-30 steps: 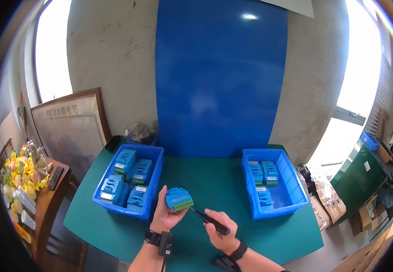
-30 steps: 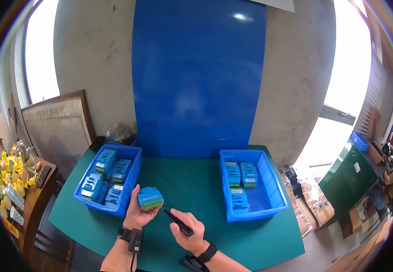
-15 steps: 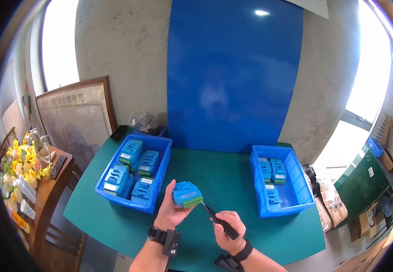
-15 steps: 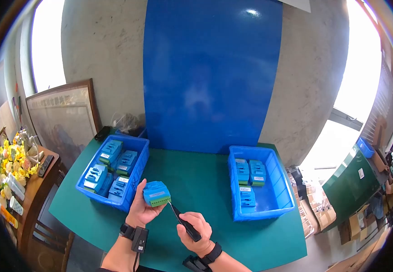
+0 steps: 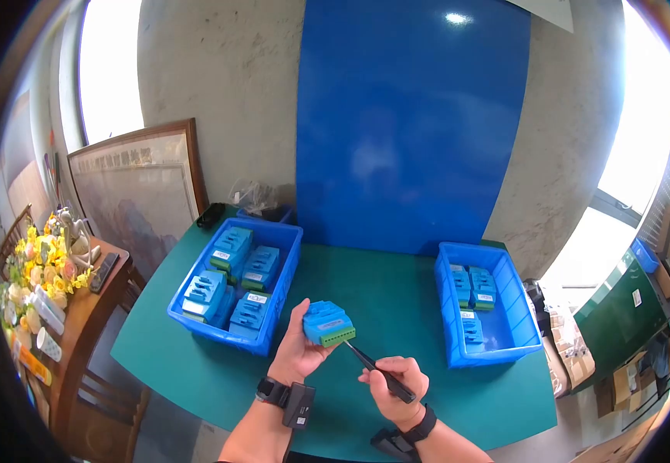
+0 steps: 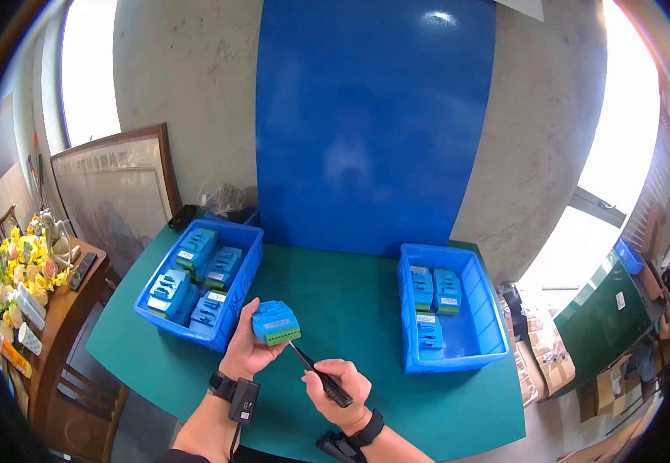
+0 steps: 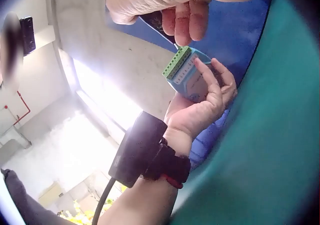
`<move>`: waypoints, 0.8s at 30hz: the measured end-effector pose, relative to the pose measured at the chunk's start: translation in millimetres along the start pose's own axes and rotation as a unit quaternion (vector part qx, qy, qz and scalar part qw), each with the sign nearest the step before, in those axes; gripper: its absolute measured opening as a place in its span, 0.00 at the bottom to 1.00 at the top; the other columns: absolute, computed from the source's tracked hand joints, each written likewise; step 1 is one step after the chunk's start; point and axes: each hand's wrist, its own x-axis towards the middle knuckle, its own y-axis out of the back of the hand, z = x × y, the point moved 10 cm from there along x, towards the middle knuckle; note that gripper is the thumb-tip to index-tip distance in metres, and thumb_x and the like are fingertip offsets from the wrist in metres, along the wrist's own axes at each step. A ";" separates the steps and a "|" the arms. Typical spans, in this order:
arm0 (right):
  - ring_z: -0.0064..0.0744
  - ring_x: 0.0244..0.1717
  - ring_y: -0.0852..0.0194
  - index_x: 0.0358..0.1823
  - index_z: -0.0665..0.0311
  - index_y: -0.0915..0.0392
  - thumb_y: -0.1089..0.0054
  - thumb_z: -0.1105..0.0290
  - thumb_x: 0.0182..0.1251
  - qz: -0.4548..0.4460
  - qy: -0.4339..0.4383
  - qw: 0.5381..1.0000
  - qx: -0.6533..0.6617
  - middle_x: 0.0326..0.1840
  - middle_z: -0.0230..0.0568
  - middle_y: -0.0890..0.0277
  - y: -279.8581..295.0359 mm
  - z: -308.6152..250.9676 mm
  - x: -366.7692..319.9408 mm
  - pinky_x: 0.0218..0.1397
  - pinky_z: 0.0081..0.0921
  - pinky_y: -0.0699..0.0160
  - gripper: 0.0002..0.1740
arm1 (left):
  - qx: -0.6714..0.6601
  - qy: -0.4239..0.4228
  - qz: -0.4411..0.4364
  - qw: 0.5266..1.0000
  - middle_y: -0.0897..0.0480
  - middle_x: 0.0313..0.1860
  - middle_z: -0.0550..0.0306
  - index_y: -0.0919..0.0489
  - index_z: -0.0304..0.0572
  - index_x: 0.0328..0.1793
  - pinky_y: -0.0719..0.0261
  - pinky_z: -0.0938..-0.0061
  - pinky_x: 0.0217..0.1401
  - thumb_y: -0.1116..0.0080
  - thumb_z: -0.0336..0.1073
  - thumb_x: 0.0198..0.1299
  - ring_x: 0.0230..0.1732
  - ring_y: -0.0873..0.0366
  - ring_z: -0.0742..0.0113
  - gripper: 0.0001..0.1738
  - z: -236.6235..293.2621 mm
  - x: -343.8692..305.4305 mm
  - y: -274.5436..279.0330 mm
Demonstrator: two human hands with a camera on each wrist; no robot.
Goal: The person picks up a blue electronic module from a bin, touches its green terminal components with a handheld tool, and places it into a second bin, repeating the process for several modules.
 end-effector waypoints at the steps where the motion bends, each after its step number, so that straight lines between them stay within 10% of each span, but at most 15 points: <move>1: 0.33 0.31 0.14 0.39 0.73 0.30 0.42 0.78 0.64 0.002 0.002 1.000 0.006 0.31 0.46 0.20 -1.1 -0.5 -1.9 0.32 0.23 0.14 0.07 | 0.004 0.002 0.005 1.000 0.18 0.44 0.57 0.22 0.46 0.46 0.17 0.61 0.52 0.36 0.51 0.59 0.48 0.19 0.58 0.19 -0.5 -1.5 -0.8; 24: 0.30 0.25 0.15 0.40 0.72 0.21 0.47 0.76 0.66 -0.046 0.017 0.999 -0.020 0.28 0.43 0.16 -8.8 -17.9 6.1 0.28 0.18 0.19 0.08 | 0.017 -0.028 -0.022 0.999 0.19 0.45 0.62 0.23 0.48 0.50 0.18 0.66 0.53 0.38 0.50 0.61 0.49 0.19 0.64 0.19 3.1 7.1 2.8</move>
